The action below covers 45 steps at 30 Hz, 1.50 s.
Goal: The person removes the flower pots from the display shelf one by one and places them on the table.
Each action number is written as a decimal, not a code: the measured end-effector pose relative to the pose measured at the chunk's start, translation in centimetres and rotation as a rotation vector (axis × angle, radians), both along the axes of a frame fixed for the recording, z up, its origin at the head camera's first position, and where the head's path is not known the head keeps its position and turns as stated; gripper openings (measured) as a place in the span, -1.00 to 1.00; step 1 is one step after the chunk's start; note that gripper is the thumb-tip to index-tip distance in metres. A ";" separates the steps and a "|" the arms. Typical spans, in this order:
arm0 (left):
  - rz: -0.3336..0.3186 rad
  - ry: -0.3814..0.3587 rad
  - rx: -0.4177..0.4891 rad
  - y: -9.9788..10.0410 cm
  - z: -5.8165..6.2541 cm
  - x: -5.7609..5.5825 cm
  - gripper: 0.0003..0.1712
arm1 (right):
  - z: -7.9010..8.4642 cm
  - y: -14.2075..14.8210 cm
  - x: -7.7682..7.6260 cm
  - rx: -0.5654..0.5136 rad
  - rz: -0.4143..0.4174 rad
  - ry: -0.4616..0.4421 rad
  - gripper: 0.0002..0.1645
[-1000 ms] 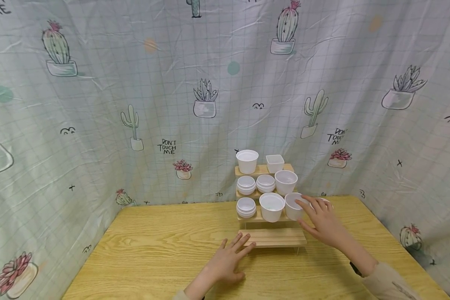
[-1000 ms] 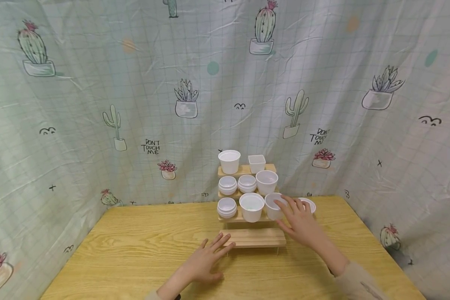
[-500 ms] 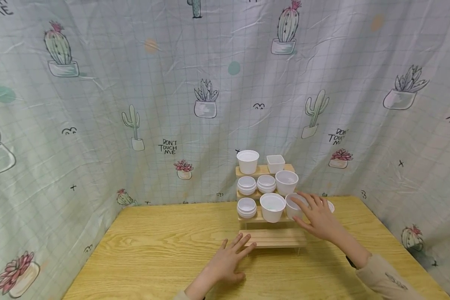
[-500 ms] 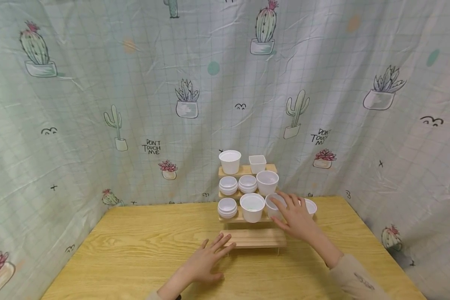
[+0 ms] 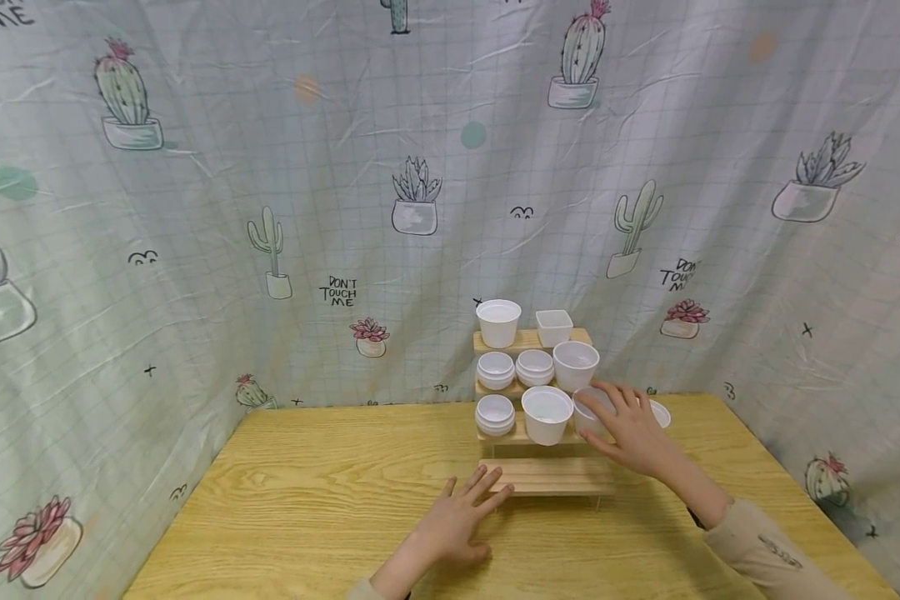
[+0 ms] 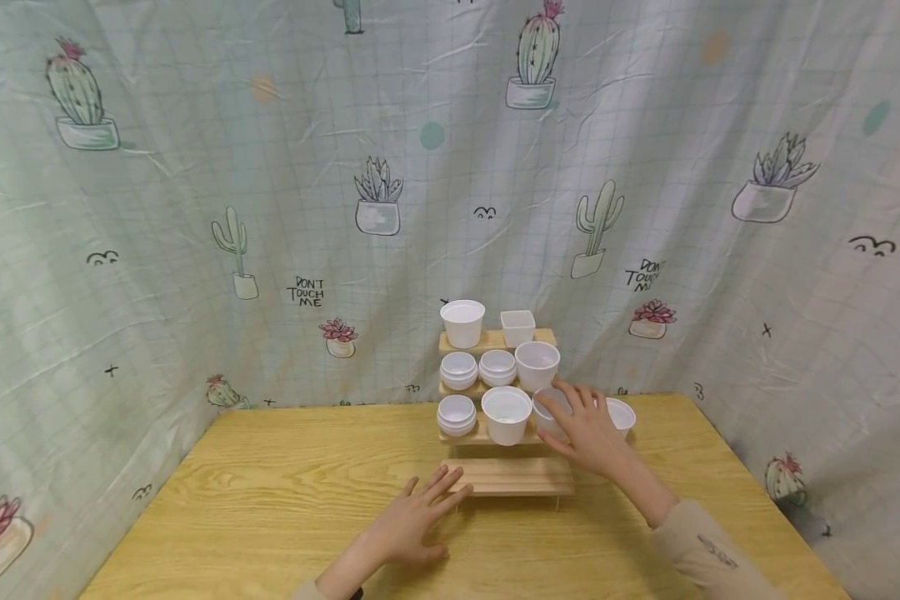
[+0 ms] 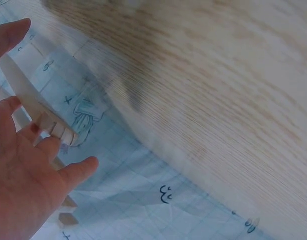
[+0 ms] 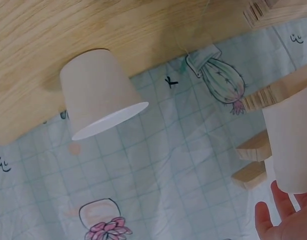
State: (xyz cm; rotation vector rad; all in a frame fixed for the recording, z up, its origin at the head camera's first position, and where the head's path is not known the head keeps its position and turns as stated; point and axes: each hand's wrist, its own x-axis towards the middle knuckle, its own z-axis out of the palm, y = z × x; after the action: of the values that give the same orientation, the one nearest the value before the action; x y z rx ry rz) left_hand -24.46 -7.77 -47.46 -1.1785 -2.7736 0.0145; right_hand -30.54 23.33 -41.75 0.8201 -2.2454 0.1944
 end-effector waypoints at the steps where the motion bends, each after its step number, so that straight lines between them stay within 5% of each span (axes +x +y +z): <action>1: 0.001 0.001 0.000 0.0 0.0 0.0 0.00 | 0.0 0.0 -0.1 0.000 -0.003 0.000 -0.34; 45: 0.009 0.038 0.005 0.1 -0.2 0.2 -0.01 | 0.1 -0.1 -0.3 -0.005 -0.042 -0.016 -0.37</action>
State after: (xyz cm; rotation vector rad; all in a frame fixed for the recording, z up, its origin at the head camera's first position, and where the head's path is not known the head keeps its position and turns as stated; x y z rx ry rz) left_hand -24.23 -7.72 -47.67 -1.1520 -2.7444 0.0311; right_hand -30.85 23.25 -41.60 0.7701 -2.2742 0.1872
